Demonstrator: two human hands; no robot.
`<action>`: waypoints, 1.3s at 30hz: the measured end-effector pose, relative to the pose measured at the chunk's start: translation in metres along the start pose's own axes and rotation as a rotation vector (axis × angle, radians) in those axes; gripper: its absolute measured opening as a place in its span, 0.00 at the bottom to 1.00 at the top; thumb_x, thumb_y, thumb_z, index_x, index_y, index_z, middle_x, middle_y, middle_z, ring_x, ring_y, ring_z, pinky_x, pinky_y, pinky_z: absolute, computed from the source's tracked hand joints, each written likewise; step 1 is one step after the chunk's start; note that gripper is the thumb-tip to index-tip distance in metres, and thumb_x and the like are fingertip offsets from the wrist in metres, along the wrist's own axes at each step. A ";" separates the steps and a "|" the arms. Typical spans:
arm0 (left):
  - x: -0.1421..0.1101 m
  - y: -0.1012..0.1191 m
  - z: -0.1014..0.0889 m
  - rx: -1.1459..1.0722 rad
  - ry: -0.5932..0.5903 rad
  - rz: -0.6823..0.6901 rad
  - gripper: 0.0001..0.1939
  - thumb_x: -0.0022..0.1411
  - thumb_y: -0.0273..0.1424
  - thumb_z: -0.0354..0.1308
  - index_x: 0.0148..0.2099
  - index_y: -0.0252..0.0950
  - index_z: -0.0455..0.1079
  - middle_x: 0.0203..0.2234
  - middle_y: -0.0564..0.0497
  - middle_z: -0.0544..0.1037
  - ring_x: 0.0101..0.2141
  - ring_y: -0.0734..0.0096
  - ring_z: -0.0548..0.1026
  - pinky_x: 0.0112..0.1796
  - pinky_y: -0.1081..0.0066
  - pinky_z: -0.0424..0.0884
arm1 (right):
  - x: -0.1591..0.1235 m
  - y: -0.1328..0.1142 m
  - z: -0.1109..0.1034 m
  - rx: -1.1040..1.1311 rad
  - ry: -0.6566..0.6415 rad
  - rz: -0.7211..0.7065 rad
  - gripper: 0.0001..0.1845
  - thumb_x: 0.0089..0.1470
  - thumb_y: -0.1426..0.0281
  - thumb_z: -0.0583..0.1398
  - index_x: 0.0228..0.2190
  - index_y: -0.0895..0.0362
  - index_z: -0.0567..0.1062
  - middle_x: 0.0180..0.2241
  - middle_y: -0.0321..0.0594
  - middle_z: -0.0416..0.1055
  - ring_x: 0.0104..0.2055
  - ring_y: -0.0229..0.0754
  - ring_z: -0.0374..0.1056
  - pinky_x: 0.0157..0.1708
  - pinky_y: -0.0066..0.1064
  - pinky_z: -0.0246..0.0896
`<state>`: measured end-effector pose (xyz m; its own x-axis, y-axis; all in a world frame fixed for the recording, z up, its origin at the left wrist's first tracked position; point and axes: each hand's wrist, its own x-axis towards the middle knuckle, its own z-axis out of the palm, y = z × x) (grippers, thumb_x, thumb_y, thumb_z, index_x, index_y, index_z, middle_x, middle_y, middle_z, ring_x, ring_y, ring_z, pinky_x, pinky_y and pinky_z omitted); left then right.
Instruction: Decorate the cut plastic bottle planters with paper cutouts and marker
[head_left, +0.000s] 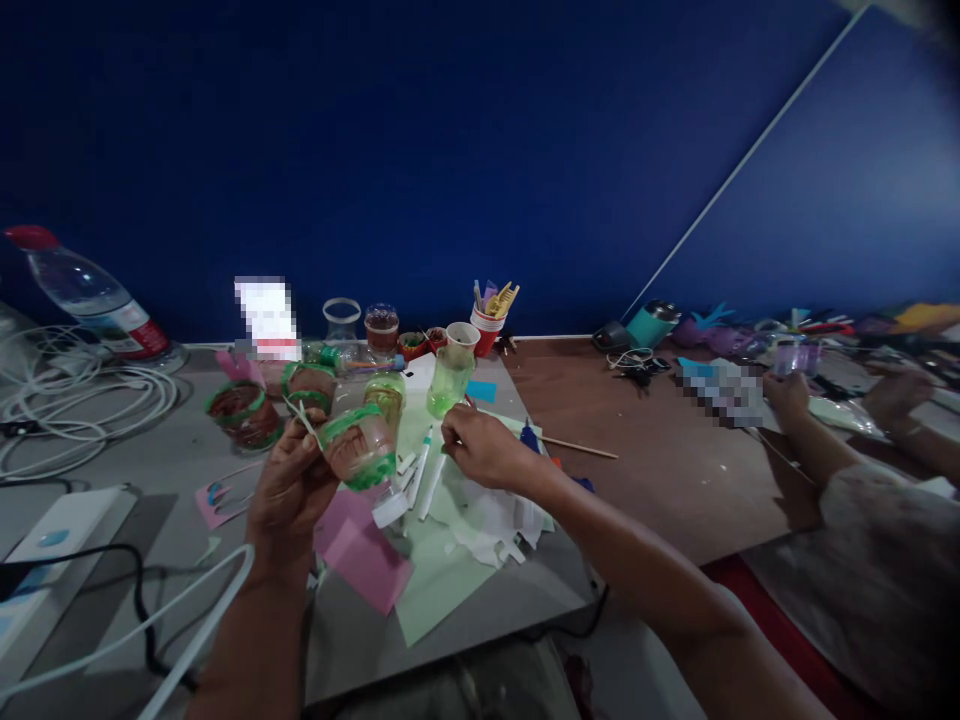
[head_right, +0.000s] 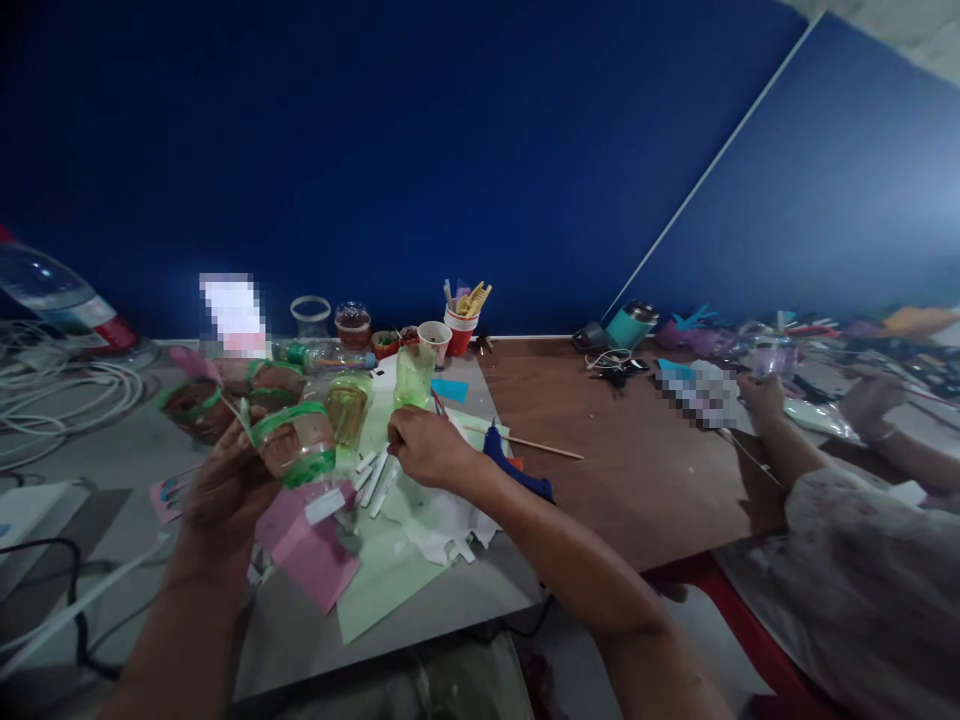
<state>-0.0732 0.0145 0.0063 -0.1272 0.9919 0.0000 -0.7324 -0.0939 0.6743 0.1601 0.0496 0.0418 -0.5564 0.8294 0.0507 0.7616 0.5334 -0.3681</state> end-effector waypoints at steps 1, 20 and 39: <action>0.000 0.000 -0.001 -0.003 -0.007 0.005 0.21 0.40 0.23 0.69 0.40 0.34 0.72 0.19 0.57 0.73 0.18 0.80 0.70 0.21 0.80 0.70 | 0.003 -0.002 0.001 0.037 0.001 -0.002 0.03 0.50 0.77 0.58 0.28 0.60 0.71 0.33 0.40 0.71 0.32 0.36 0.64 0.31 0.25 0.51; 0.001 0.001 -0.001 -0.024 -0.023 -0.001 0.16 0.43 0.23 0.68 0.37 0.34 0.72 0.16 0.60 0.67 0.15 0.87 0.61 0.18 0.86 0.62 | 0.042 -0.012 0.033 -0.241 -0.229 -0.283 0.16 0.50 0.78 0.56 0.40 0.56 0.76 0.44 0.43 0.72 0.45 0.44 0.67 0.38 0.30 0.59; 0.005 -0.007 -0.003 0.058 0.002 -0.031 0.19 0.40 0.25 0.70 0.37 0.34 0.72 0.20 0.57 0.74 0.19 0.80 0.71 0.20 0.81 0.68 | 0.048 -0.015 0.048 -0.490 -0.413 -0.598 0.13 0.50 0.75 0.57 0.40 0.59 0.73 0.44 0.48 0.71 0.50 0.54 0.61 0.43 0.41 0.60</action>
<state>-0.0709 0.0194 -0.0006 -0.1067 0.9940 -0.0227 -0.6961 -0.0584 0.7156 0.1063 0.0739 0.0055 -0.9116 0.3121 -0.2676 0.3081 0.9496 0.0578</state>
